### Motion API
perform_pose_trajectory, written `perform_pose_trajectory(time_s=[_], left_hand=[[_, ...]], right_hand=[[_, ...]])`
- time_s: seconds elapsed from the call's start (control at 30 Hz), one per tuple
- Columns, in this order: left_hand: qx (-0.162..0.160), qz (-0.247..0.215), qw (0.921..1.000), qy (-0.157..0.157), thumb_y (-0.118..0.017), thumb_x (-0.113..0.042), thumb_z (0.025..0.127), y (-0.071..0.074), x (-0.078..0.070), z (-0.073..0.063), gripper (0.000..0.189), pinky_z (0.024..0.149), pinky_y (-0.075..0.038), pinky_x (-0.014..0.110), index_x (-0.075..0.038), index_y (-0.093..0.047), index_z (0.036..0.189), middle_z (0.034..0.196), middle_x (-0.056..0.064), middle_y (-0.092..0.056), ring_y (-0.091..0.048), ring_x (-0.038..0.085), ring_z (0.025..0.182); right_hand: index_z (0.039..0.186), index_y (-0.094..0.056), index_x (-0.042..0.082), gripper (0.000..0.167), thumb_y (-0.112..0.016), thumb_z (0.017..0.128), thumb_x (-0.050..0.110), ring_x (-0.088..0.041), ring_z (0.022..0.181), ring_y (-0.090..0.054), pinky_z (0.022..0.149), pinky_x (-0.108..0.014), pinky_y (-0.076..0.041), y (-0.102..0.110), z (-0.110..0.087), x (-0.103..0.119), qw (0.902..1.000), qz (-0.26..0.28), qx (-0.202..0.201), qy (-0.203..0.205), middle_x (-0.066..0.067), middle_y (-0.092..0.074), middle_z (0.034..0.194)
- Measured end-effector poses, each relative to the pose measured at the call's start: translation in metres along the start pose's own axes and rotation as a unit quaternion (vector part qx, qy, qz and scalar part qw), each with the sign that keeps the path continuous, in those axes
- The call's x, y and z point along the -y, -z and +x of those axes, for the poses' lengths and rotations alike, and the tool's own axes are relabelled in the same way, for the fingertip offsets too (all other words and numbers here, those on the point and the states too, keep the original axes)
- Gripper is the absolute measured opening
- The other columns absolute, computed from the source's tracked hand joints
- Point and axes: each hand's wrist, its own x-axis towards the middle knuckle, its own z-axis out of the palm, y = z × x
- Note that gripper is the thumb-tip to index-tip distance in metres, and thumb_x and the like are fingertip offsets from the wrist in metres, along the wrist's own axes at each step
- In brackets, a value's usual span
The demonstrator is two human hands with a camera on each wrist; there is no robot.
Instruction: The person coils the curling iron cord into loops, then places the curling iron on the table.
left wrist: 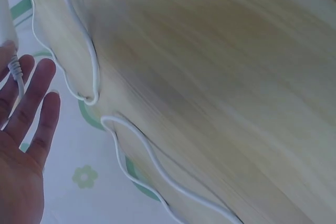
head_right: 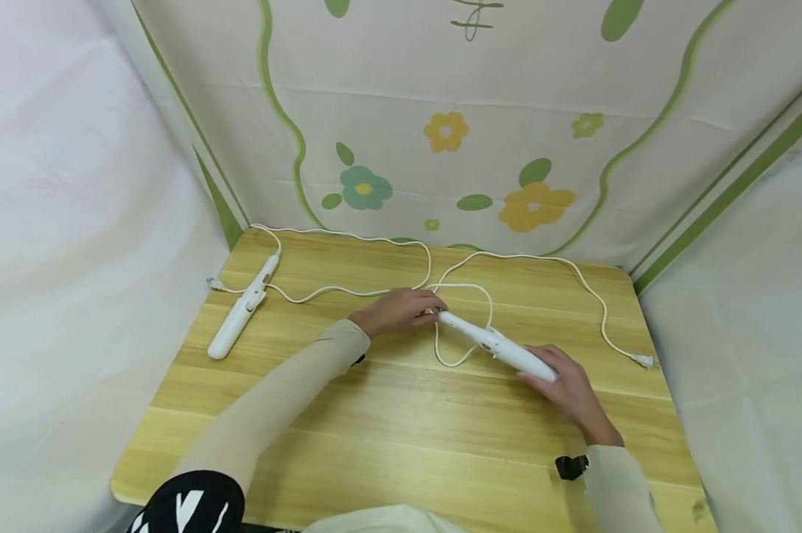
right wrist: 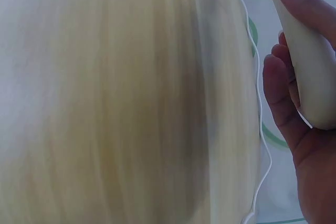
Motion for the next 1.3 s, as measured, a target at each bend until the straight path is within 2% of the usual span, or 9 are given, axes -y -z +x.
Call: perform_pose_trajectory(time_s=[0.1,0.2,0.37,0.47,0.7,0.9,1.13,1.3], left_hand=[[-0.011,0.001,0.9999,-0.008,-0.067,-0.030,0.111,0.004,0.003,-0.010,0.027,0.084,-0.058,0.030,-0.019,-0.075,0.134,0.124,-0.003,-0.076,-0.069,0.010,0.095],[-0.036,0.022,0.9988,-0.025,-0.069,-0.030,0.110,0.008,0.005,-0.020,0.027,0.075,-0.058,0.027,-0.019,-0.077,0.133,0.120,-0.004,-0.077,-0.068,0.007,0.088],[-0.068,0.039,0.9964,-0.030,-0.072,-0.029,0.108,0.016,0.006,-0.034,0.024,0.067,-0.056,0.026,-0.020,-0.079,0.129,0.116,-0.006,-0.078,-0.067,0.004,0.080],[-0.076,0.036,0.9962,-0.024,-0.073,-0.029,0.107,0.022,0.005,-0.040,0.023,0.066,-0.056,0.026,-0.021,-0.080,0.128,0.114,-0.006,-0.078,-0.066,0.005,0.077],[-0.089,0.043,0.9947,-0.029,-0.072,-0.029,0.108,0.030,0.011,-0.049,0.025,0.070,-0.058,0.026,-0.019,-0.079,0.130,0.118,-0.005,-0.079,-0.068,0.004,0.081],[-0.101,0.038,0.9936,-0.031,-0.072,-0.027,0.107,0.037,0.012,-0.061,0.025,0.069,-0.056,0.024,-0.017,-0.080,0.129,0.115,-0.004,-0.079,-0.066,0.004,0.080],[-0.128,0.037,0.9909,-0.023,-0.073,-0.026,0.107,0.044,0.013,-0.078,0.024,0.064,-0.054,0.025,-0.015,-0.080,0.127,0.111,-0.003,-0.079,-0.062,0.005,0.072],[-0.140,0.038,0.9895,-0.005,-0.073,-0.027,0.107,0.051,0.014,-0.088,0.026,0.061,-0.053,0.025,-0.015,-0.080,0.129,0.112,-0.003,-0.080,-0.061,0.005,0.070]], right_hand=[[0.140,-0.075,0.015,0.053,-0.092,0.090,0.023,0.006,0.103,-0.056,0.084,-0.018,-0.045,0.001,0.007,0.005,0.9996,0.003,0.020,-0.017,-0.006,-0.075,0.126],[0.141,-0.075,0.015,0.054,-0.092,0.091,0.026,0.003,0.104,-0.058,0.083,-0.022,-0.047,0.001,0.013,0.010,0.9991,0.005,0.034,-0.026,-0.007,-0.075,0.128],[0.140,-0.075,0.017,0.053,-0.092,0.091,0.027,0.000,0.104,-0.059,0.082,-0.026,-0.048,0.001,0.024,0.017,0.9988,0.006,0.046,-0.016,-0.008,-0.075,0.130],[0.137,-0.076,0.018,0.051,-0.093,0.090,0.028,-0.004,0.100,-0.060,0.080,-0.028,-0.048,0.001,0.030,0.021,0.9987,0.007,0.048,-0.018,-0.007,-0.076,0.128],[0.135,-0.074,0.015,0.048,-0.091,0.092,0.029,-0.014,0.095,-0.063,0.076,-0.029,-0.051,0.005,0.040,0.033,0.9964,0.034,0.066,-0.042,-0.016,-0.076,0.127],[0.139,-0.072,0.015,0.050,-0.087,0.096,0.034,-0.018,0.078,-0.065,0.061,-0.037,-0.060,0.008,0.050,0.042,0.9876,0.090,0.100,-0.081,-0.021,-0.074,0.124],[0.139,-0.074,0.019,0.050,-0.088,0.095,0.039,-0.019,0.070,-0.062,0.055,-0.039,-0.058,0.008,0.059,0.056,0.9839,0.111,0.095,-0.103,-0.018,-0.074,0.126],[0.139,-0.074,0.019,0.052,-0.089,0.094,0.040,-0.020,0.068,-0.061,0.055,-0.040,-0.057,0.007,0.067,0.066,0.9783,0.141,0.099,-0.115,-0.016,-0.074,0.120]])
